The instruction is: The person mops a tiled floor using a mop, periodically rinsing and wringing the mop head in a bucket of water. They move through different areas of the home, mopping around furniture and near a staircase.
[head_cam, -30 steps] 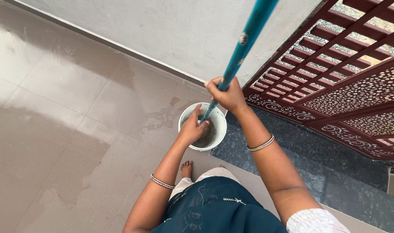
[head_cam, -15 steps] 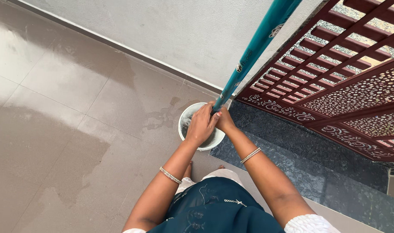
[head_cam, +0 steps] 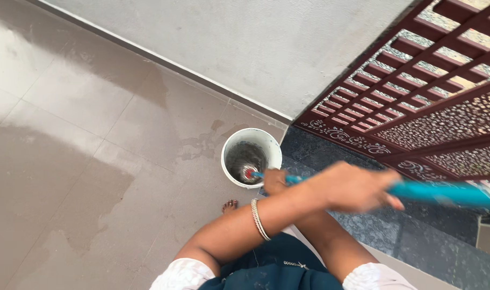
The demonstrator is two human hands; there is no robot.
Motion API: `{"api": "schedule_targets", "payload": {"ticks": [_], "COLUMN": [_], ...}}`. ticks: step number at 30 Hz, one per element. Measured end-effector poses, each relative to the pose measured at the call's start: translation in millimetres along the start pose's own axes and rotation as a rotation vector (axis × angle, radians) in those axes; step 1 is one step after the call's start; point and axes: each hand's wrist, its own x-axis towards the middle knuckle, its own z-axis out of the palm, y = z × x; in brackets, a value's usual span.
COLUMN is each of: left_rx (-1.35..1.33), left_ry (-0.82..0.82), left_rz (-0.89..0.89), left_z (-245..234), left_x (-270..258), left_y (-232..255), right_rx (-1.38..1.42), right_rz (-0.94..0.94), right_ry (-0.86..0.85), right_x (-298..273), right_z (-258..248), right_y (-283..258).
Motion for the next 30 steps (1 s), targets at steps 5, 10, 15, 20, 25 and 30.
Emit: {"api": "schedule_targets", "payload": {"ticks": [5, 10, 15, 20, 25, 30], "left_rx": [-0.177, -0.131, -0.313, -0.334, -1.401, -2.407], "left_ry": [0.106, 0.586, 0.436, 0.287, 0.504, 0.845], "left_rz": [0.262, -0.225, -1.163, -1.304, -1.304, -1.140], "left_z": [29, 102, 189, 254, 274, 267], "left_x": [7, -55, -162, -159, -88, -32], "left_y": [-44, -272, -378, -376, -362, -373], "right_rx": [-0.173, -0.162, 0.293, 0.351, 0.013, -0.379], "right_rz": [0.238, 0.497, 0.481, 0.528, 0.376, 0.104], "right_ry": [-0.037, -0.111, -0.260, -0.329, -0.411, -0.664], "right_x": [-33, -91, -168, -201, -258, -306], "right_z": [-4, 23, 23, -47, -95, -144], "right_y": [48, 71, 75, 30, -33, -47]}}
